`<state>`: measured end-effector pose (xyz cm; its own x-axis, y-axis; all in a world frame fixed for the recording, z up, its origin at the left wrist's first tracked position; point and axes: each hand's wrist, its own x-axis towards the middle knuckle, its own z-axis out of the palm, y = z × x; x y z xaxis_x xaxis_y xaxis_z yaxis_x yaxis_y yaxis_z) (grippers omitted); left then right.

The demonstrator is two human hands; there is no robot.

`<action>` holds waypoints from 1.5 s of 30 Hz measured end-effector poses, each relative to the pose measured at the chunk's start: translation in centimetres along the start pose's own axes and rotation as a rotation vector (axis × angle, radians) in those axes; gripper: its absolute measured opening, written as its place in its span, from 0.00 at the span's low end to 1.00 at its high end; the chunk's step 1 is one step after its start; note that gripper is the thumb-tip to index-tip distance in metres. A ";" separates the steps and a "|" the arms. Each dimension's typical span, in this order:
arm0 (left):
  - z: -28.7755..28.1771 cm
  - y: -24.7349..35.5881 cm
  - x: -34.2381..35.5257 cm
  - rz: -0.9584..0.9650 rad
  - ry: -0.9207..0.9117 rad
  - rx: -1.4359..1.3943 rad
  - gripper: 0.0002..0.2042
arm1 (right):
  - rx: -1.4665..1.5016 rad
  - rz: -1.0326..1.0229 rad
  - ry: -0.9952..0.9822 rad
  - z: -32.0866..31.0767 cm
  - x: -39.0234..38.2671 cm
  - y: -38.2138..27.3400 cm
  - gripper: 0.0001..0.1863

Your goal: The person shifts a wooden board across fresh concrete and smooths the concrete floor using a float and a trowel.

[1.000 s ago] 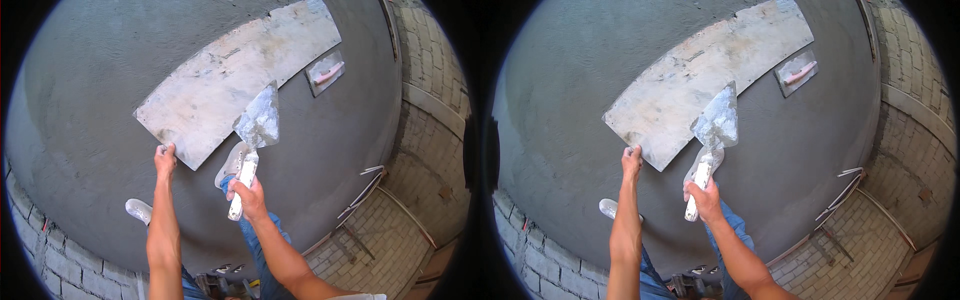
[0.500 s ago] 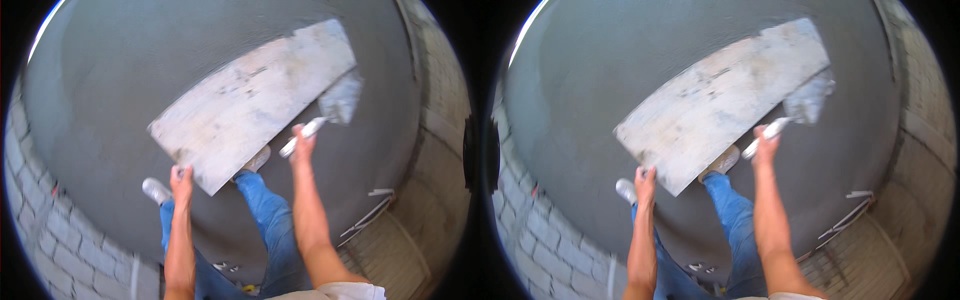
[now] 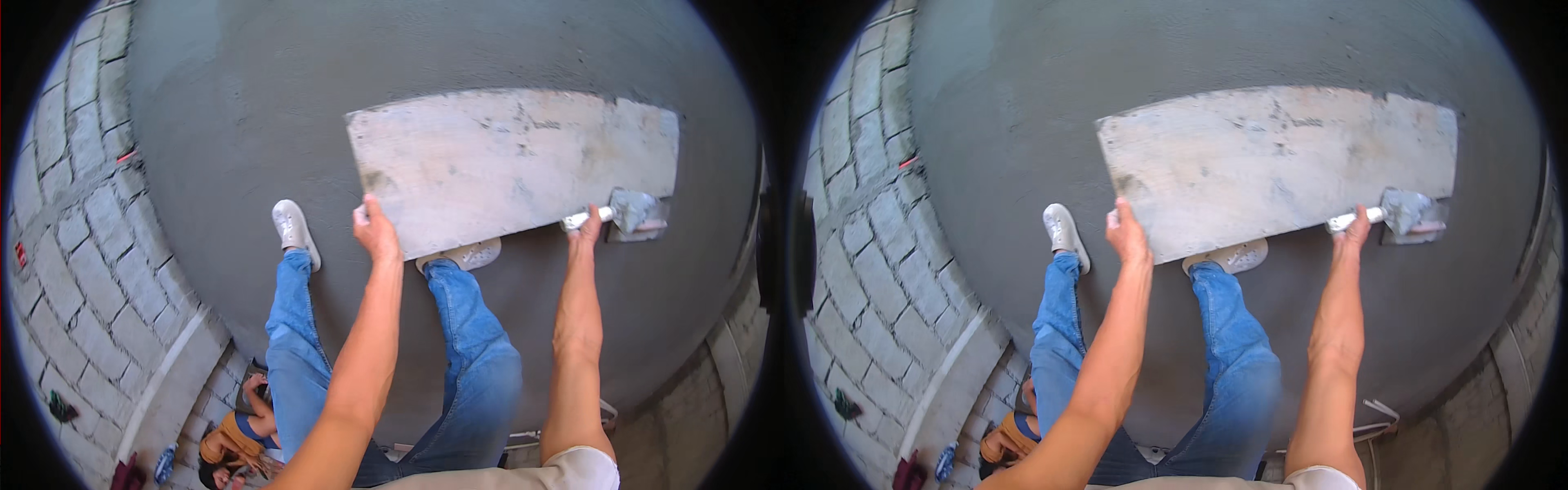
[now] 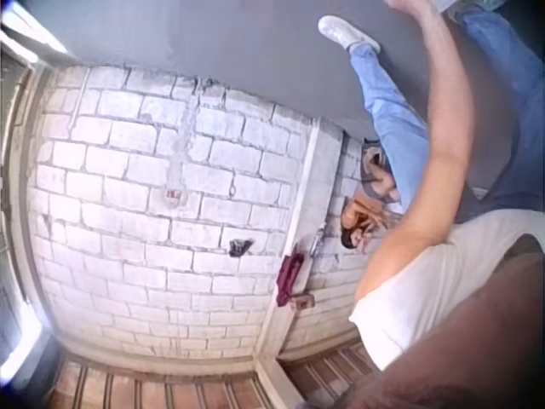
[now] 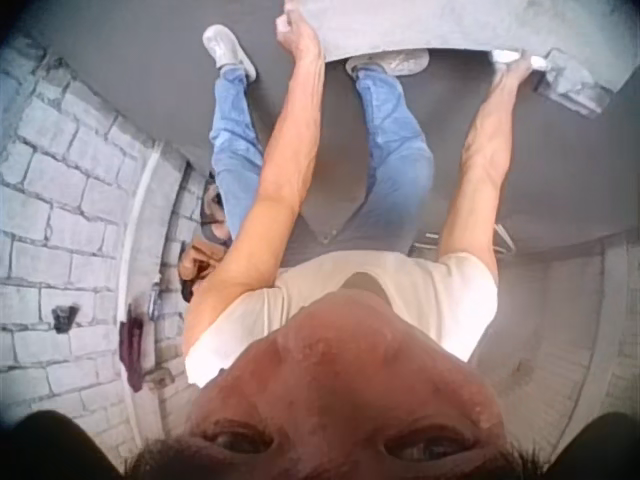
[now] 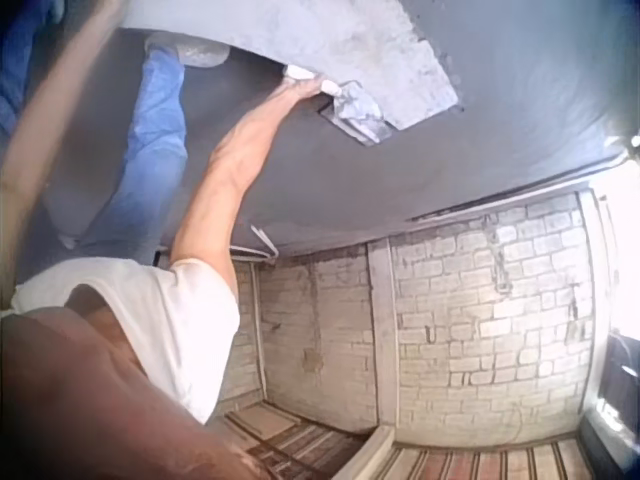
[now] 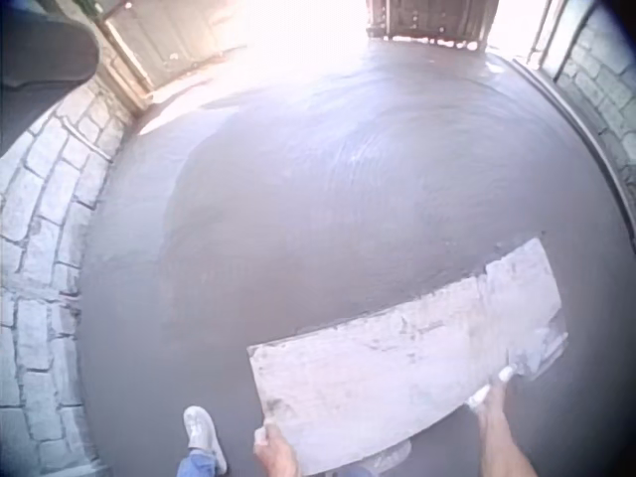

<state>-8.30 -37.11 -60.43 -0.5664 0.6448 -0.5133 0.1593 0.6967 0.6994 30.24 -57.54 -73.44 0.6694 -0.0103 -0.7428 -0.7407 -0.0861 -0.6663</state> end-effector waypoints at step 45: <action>-21.3 7.8 18.0 0.067 -0.805 1.015 0.30 | -0.570 -0.136 -0.185 12.4 -42.5 16.9 0.27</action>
<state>-34.50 -26.77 -53.61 0.0521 0.4472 -0.8929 0.9069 0.3532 0.2298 -11.48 -46.21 -53.94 0.6969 0.2067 -0.6867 -0.4680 -0.5944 -0.6539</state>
